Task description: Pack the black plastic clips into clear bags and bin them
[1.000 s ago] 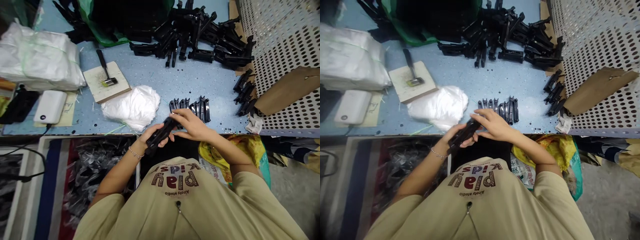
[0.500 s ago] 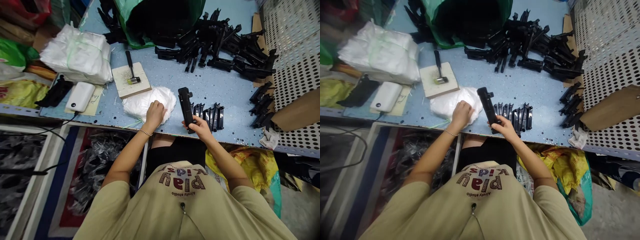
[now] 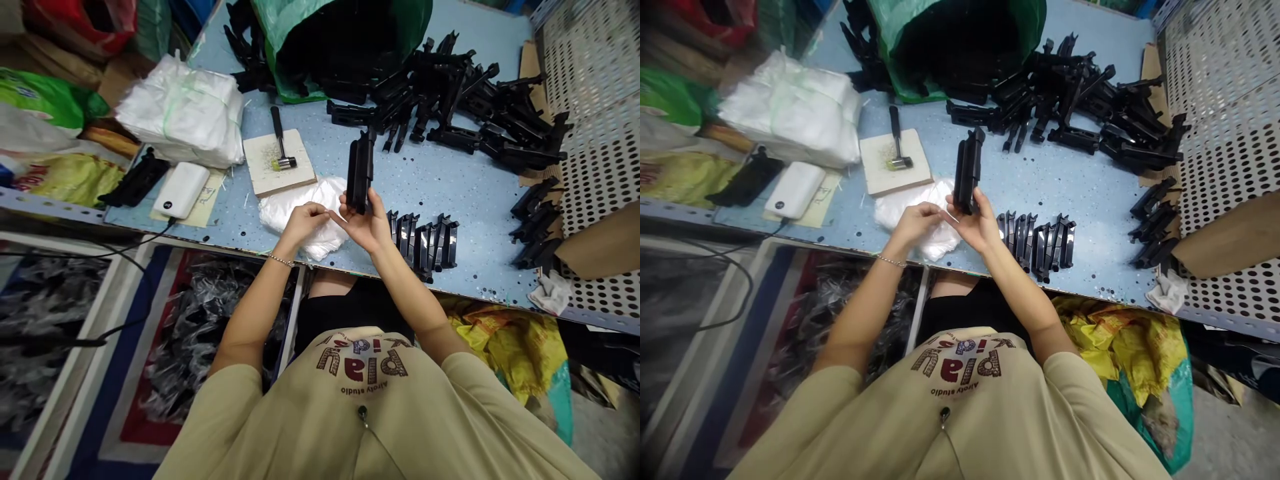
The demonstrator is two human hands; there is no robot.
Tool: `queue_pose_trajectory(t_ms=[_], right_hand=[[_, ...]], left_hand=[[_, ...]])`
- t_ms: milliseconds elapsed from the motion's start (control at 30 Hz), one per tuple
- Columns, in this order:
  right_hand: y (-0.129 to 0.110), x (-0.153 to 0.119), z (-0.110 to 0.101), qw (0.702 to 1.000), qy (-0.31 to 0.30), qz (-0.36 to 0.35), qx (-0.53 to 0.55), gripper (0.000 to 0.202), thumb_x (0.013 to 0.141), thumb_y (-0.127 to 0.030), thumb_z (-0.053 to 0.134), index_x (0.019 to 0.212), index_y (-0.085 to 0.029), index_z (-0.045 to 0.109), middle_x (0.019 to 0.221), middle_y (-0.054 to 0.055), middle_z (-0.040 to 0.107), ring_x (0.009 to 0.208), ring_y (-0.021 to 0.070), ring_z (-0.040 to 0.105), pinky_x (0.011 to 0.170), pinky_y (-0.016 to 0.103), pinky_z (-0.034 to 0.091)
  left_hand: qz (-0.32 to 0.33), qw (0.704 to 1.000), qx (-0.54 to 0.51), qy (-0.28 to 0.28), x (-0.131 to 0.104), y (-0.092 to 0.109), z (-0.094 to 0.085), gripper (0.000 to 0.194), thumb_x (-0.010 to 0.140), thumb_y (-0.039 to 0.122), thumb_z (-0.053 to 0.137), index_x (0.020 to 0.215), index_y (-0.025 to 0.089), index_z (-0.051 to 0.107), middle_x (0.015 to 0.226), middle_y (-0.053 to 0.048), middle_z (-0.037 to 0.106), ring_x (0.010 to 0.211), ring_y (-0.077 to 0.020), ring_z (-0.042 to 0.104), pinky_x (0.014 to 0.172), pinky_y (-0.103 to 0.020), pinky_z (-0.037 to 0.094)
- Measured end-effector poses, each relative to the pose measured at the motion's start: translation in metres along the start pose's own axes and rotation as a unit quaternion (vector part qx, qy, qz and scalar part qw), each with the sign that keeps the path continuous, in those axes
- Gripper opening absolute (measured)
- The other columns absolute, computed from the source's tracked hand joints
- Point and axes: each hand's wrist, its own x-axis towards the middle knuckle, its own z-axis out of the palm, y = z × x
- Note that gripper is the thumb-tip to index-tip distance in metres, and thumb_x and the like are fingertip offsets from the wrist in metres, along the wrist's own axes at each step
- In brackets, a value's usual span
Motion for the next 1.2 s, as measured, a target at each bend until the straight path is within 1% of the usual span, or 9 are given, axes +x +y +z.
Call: queue_pose_trajectory(t_ms=[200,433,533,667,767,833,1000,1100,1200], right_hand=[[0.006,0.016,0.008,1.000,0.024,0.006,0.001,0.045,0.089,-0.066,0.070,0.096,-0.022,0.068,0.092,0.004,0.078,0.083,0.0167,0.071,0.090,0.040,0.064],[0.011,0.031,0.004,0.999,0.039,-0.029,-0.020,0.040,0.088,-0.062,0.071,0.093,-0.023,0.067,0.088,0.002,0.078,0.079,0.0155,0.072,0.081,0.033,0.059],[0.017,0.034,0.001,0.998,0.039,-0.054,-0.023,0.038,0.085,-0.059,0.075,0.094,-0.023,0.066,0.087,0.001,0.078,0.079,0.0152,0.072,0.075,0.029,0.056],[0.024,0.030,0.002,0.994,0.054,-0.073,-0.057,0.038,0.081,-0.057,0.079,0.095,-0.023,0.067,0.087,0.001,0.079,0.082,0.0159,0.073,0.074,0.027,0.054],[0.026,0.027,0.008,0.992,0.062,-0.077,-0.075,0.037,0.082,-0.055,0.079,0.093,-0.023,0.067,0.086,0.002,0.078,0.084,0.0166,0.074,0.077,0.028,0.055],[0.024,0.024,0.011,0.992,0.064,-0.082,-0.077,0.035,0.081,-0.053,0.081,0.091,-0.022,0.066,0.085,0.002,0.078,0.083,0.0161,0.073,0.078,0.028,0.056],[0.010,-0.014,-0.007,0.998,-0.024,-0.014,-0.064,0.046,0.084,-0.064,0.075,0.096,-0.021,0.066,0.082,0.002,0.075,0.069,0.0144,0.067,0.073,0.030,0.059],[0.011,-0.051,-0.032,0.981,-0.119,0.148,-0.041,0.056,0.090,-0.073,0.061,0.095,-0.017,0.065,0.070,0.002,0.068,0.052,0.0110,0.051,0.051,0.025,0.051],[0.028,-0.068,-0.049,0.940,-0.175,0.292,0.010,0.060,0.098,-0.072,0.047,0.092,-0.014,0.063,0.059,-0.003,0.055,0.044,0.0070,0.032,0.038,0.018,0.035]], left_hand=[[0.007,1.000,0.009,0.019,-0.003,0.001,0.003,0.037,0.060,0.027,0.090,0.057,0.019,0.055,0.059,0.004,0.056,0.060,-0.0099,0.046,0.060,-0.024,0.037],[-0.028,0.999,0.022,-0.005,-0.001,0.005,0.005,0.021,0.066,0.023,0.085,0.065,0.018,0.065,0.062,0.002,0.060,0.059,-0.0119,0.050,0.062,-0.027,0.038],[0.044,0.995,0.085,0.037,-0.012,0.017,-0.005,0.012,0.072,0.013,0.073,0.072,0.019,0.063,0.071,0.000,0.064,0.066,-0.0145,0.056,0.069,-0.030,0.045],[0.209,0.924,0.317,0.058,-0.032,0.034,-0.035,0.016,0.078,0.006,0.060,0.073,0.020,0.063,0.097,-0.009,0.070,0.101,-0.0263,0.063,0.093,-0.042,0.052],[0.186,0.850,0.493,0.006,-0.038,0.037,-0.052,0.023,0.078,0.001,0.054,0.066,0.018,0.063,0.092,-0.018,0.067,0.103,-0.0353,0.062,0.092,-0.050,0.052],[0.168,0.825,0.538,-0.035,-0.037,0.035,-0.055,0.025,0.079,-0.001,0.052,0.071,0.016,0.068,0.092,-0.019,0.067,0.100,-0.0364,0.063,0.090,-0.050,0.054],[0.185,0.877,0.441,-0.031,-0.033,0.029,-0.050,0.056,0.079,0.003,0.059,0.132,0.018,0.070,0.133,-0.015,0.064,0.091,-0.0230,0.066,0.093,-0.041,0.057],[0.169,0.923,0.343,-0.047,-0.029,0.022,-0.048,0.064,0.079,0.005,0.065,0.141,0.020,0.065,0.143,-0.012,0.056,0.073,-0.0111,0.058,0.083,-0.033,0.058],[0.160,0.950,0.264,-0.056,-0.028,0.017,-0.049,0.071,0.078,0.004,0.069,0.145,0.024,0.062,0.147,-0.011,0.052,0.071,-0.0082,0.055,0.073,-0.028,0.056]])
